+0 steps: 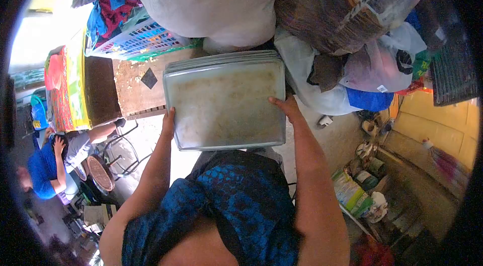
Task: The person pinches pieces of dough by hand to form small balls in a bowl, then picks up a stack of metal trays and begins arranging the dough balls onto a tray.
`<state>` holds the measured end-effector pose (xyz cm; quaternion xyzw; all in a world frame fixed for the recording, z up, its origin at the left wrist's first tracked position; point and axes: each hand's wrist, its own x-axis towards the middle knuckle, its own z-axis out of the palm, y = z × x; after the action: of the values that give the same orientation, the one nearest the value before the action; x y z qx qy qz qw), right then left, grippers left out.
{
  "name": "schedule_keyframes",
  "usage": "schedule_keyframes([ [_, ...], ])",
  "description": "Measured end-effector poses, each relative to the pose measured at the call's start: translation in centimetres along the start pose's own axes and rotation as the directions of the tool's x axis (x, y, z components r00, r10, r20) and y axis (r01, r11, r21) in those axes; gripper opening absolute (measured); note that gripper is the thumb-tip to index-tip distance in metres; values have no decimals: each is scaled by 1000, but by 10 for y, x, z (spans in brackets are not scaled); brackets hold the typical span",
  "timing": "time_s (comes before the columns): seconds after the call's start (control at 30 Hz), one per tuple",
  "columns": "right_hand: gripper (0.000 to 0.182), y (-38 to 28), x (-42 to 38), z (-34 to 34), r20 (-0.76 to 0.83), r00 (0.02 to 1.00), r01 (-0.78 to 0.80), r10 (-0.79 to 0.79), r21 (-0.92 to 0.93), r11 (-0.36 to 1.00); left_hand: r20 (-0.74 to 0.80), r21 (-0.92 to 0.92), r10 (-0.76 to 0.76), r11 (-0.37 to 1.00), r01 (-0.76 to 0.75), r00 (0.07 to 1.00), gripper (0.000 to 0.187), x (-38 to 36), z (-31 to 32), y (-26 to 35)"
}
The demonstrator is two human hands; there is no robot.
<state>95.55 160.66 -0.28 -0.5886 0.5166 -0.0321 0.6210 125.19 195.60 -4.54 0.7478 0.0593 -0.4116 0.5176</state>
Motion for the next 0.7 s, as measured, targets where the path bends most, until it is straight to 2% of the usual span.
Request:
schedule_keyframes([
  [0.03, 82, 0, 0, 1, -12, 1000, -1, 1, 6, 1000, -6, -17, 35, 999, -35, 999, 68, -1, 1, 0],
  [0.1, 84, 2, -3, 4, -21, 992, -120, 124, 120, 985, 33, -4, 26, 1000, -26, 999, 66, -1, -2, 1],
  [0.13, 84, 5, -3, 5, -34, 991, -120, 126, 131, 984, 26, 9, 7, 1000, -7, 1000, 67, 0, -4, 2],
  [0.2, 97, 13, -5, 6, 34, 957, -289, 287, 80, 954, 46, 13, -53, 999, 52, 998, 70, 2, -10, 4],
  [0.23, 97, 17, -9, 11, 21, 956, -292, 291, 90, 952, 60, 21, -53, 998, 52, 997, 70, 7, -15, 2],
  [0.3, 90, 27, -23, 24, -116, 960, -264, 254, -74, 962, 123, 102, -92, 992, 80, 988, 76, 16, -30, -1],
  [0.33, 90, 38, -27, 31, -124, 958, -269, 260, -62, 961, 133, 114, -92, 990, 77, 987, 76, 18, -36, 2],
  [0.4, 83, 57, -38, 47, -204, 964, -203, 172, -145, 968, 202, 115, -154, 985, 132, 967, 81, 26, -44, 12],
  [0.5, 77, 64, -58, 67, -336, 921, -235, 195, -81, 969, 173, 210, -192, 965, 154, 966, 84, 33, -51, 19],
  [0.63, 75, 84, -71, 84, -354, 922, -168, 156, -3, 986, 257, 317, -156, 946, 70, 954, 86, 47, -61, 24],
  [0.7, 79, 92, -78, 94, -377, 926, 27, 17, 113, 993, 314, 296, -199, 950, 104, 928, 86, 48, -64, 32],
])
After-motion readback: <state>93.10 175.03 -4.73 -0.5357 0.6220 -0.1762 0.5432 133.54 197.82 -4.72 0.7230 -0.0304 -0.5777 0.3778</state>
